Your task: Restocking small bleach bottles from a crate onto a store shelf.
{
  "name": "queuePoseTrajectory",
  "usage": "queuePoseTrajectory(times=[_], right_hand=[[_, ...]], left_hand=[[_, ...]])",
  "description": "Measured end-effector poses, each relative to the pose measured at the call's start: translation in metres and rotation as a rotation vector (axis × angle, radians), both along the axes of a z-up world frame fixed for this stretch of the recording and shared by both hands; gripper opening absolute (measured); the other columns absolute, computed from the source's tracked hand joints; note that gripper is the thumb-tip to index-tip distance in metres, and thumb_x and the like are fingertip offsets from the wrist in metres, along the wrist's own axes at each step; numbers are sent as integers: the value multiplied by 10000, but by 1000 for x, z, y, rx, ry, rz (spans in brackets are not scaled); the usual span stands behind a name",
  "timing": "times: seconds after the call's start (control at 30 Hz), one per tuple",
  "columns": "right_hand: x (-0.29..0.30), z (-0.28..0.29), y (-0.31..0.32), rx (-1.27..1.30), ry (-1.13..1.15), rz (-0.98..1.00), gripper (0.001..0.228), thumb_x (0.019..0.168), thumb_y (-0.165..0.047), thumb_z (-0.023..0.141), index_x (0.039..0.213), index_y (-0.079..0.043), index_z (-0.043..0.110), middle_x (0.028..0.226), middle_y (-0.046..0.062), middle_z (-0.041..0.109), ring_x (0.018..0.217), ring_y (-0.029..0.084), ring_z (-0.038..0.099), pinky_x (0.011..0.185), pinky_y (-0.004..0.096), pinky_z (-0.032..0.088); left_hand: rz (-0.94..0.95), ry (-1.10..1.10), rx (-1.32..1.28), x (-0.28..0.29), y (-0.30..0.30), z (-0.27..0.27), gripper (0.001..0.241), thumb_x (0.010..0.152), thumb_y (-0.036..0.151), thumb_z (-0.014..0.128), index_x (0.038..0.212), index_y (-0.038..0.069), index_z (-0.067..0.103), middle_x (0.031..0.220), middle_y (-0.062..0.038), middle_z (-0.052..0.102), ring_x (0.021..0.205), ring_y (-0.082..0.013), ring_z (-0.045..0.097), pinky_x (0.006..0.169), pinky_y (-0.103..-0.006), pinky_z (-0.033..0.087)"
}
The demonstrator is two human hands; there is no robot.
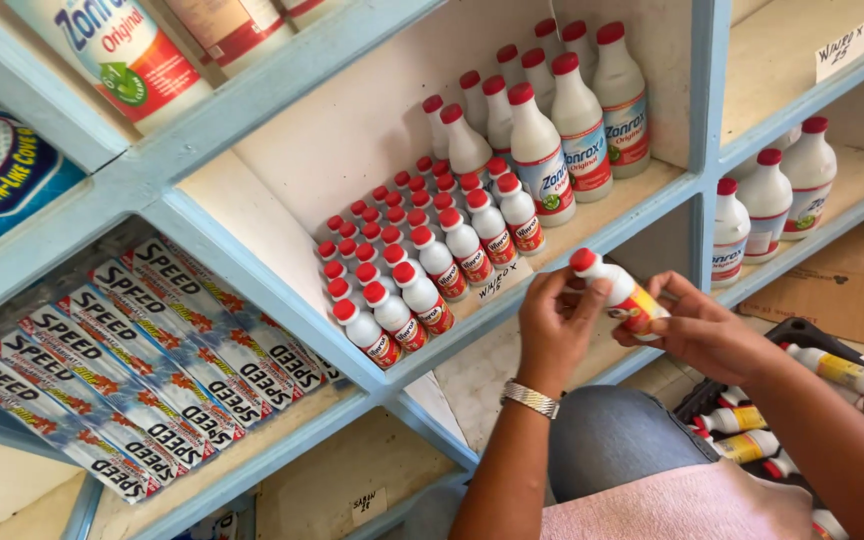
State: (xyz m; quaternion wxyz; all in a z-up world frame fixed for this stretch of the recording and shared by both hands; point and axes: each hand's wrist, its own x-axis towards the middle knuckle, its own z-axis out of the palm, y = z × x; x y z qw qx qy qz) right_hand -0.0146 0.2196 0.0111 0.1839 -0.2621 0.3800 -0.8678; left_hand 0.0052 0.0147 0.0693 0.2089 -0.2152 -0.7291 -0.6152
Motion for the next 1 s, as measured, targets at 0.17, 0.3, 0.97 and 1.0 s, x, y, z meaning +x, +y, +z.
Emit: queuePoseTrajectory(times=[0.17, 0.3, 0.97, 1.0], right_hand=[[-10, 23, -32, 234, 208, -130, 344, 914, -4, 677, 1167, -85, 459, 1187, 113, 648, 1115, 189, 647, 983, 367, 495], [-3, 57, -57, 313, 262, -114, 318, 928, -41, 678, 1166, -82, 471, 1169, 91, 661, 1108, 151, 643, 976, 341, 505], [-19, 130, -176, 726, 1070, -802, 499, 843, -197, 776, 1280, -55, 582, 1227, 141, 644, 1173, 345, 589, 983, 470, 433], [-18, 125, -175, 733, 1064, -793, 499, 843, -197, 776, 1280, -55, 582, 1227, 141, 644, 1173, 345, 589, 983, 470, 433]], left_hand=[[23, 4, 62, 0, -34, 21, 364, 976, 268, 735, 1242, 21, 699, 1017, 0, 634, 795, -51, 622, 684, -223, 527], [80, 44, 86, 4, -58, 38, 350, 990, 255, 721, 1249, 20, 710, 1009, 5, 641, 783, -50, 594, 679, -224, 510], [696, 376, -78, 37, -118, 83, 362, 920, 273, 788, 1191, 48, 702, 1169, -61, 619, 1017, -199, 643, 839, -365, 570], [698, 364, -76, 38, -120, 82, 362, 920, 273, 788, 1191, 48, 702, 1169, -61, 619, 1017, -199, 643, 839, -365, 570]])
